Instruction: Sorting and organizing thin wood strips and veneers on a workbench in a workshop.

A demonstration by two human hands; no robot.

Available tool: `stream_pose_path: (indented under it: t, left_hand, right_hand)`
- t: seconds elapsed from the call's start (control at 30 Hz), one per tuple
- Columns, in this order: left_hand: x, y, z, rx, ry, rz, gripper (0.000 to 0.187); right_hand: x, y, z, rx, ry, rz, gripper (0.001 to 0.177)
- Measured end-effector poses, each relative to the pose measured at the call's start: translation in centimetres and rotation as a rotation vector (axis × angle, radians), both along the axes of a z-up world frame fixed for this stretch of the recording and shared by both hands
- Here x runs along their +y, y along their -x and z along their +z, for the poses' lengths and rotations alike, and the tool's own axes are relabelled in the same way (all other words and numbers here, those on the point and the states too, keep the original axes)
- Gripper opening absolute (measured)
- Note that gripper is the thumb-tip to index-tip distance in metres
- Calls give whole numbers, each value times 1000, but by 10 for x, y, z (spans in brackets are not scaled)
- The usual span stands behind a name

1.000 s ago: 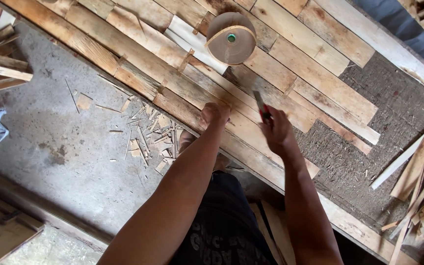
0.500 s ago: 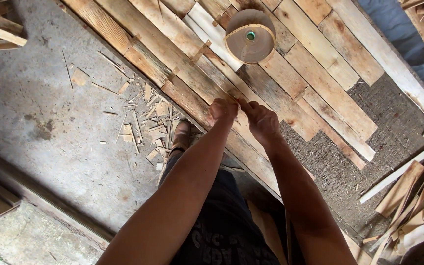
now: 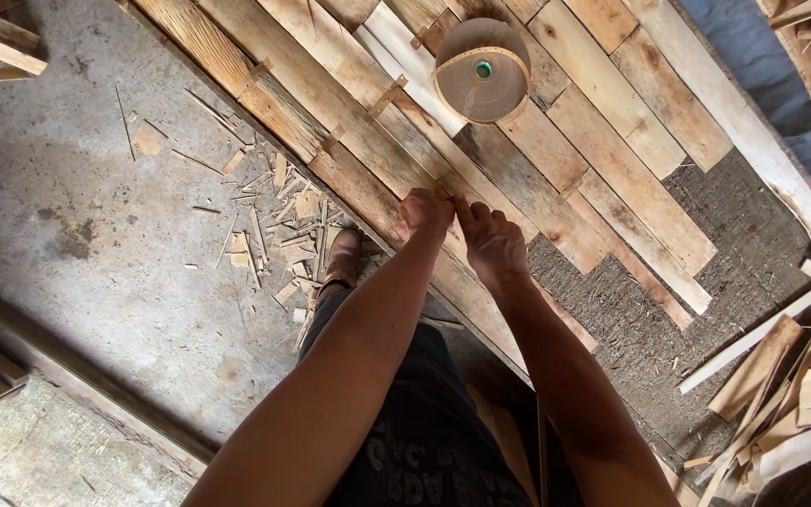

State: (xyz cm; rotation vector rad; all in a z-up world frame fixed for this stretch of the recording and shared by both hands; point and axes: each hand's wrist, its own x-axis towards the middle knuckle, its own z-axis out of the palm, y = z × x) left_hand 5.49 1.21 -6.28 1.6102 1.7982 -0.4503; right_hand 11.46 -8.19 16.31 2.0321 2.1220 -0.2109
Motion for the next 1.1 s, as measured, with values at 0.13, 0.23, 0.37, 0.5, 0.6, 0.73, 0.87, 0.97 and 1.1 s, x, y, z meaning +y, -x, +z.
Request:
stream_pose_path:
  t: [0.13, 0.23, 0.37, 0.5, 0.6, 0.73, 0.87, 0.97, 1.1]
  left_hand:
    - [0, 6, 30, 70, -37, -152, 59]
    - [-3, 5, 33, 10, -53, -106, 64]
    - [-2, 7, 42, -137, -41, 153, 63]
    - [-4, 9, 41, -240, 22, 231, 56]
    - [-3, 9, 38, -263, 5, 263, 48]
    - [-1, 15, 73, -176, 10, 215, 49]
    - [-3, 23, 114, -242, 52, 337, 49]
    - [-3, 23, 111, -274, 54, 349, 43]
    - [2, 17, 81, -193, 96, 236, 40]
  right_hand:
    - [3, -7, -4, 40, 64, -25, 69]
    - [12, -14, 5, 228, 18, -95, 72]
    - [34, -12, 57, 434, 108, -239, 45]
    - [46, -23, 60, 530, 189, -262, 31]
    - [48, -30, 46, 678, 219, -332, 29]
    - [41, -47, 14, 948, 315, -492, 31]
    - [36, -37, 41, 995, 330, -580, 34]
    - [33, -43, 46, 1043, 214, -594, 40]
    - [23, -72, -18, 942, -199, -411, 60]
